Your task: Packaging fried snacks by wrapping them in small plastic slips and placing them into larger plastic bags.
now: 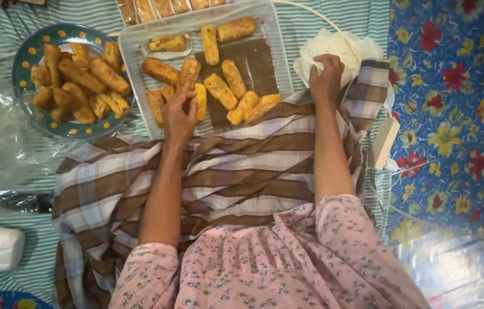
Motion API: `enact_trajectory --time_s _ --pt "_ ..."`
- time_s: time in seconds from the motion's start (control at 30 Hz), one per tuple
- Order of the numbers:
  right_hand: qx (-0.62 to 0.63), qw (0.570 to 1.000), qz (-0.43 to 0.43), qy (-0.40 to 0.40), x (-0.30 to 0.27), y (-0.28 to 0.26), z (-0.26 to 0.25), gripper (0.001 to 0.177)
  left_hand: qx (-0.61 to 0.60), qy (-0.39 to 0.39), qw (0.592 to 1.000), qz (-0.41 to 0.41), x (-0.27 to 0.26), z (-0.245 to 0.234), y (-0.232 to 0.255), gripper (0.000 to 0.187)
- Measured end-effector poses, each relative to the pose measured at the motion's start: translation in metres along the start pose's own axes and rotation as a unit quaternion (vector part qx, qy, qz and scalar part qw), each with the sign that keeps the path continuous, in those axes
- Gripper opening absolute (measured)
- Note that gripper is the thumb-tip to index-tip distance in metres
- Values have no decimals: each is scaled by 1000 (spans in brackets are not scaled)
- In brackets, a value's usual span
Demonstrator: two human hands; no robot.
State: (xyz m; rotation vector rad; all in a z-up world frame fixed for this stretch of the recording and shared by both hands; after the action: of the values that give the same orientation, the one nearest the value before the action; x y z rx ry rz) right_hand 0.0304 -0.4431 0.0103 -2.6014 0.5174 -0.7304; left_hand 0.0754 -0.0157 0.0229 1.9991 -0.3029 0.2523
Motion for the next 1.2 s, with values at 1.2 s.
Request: enact_trajectory --time_s 1.2 --pt "370 867 307 127 8 25 -8 12 49 2 998 25 0 -3 7 16"
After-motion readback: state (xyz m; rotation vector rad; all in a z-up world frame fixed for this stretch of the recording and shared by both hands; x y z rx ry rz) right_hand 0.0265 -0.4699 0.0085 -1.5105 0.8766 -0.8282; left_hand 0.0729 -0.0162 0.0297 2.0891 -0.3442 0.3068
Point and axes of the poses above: each hand's wrist, its own x-axis towards the middle knuckle, its own z-axis out of the palm, y = z × x, the point moved 8 cm from there along x, towards the middle knuckle, and after that the axes turned 6 degrees about y, right-handed, at the moved point
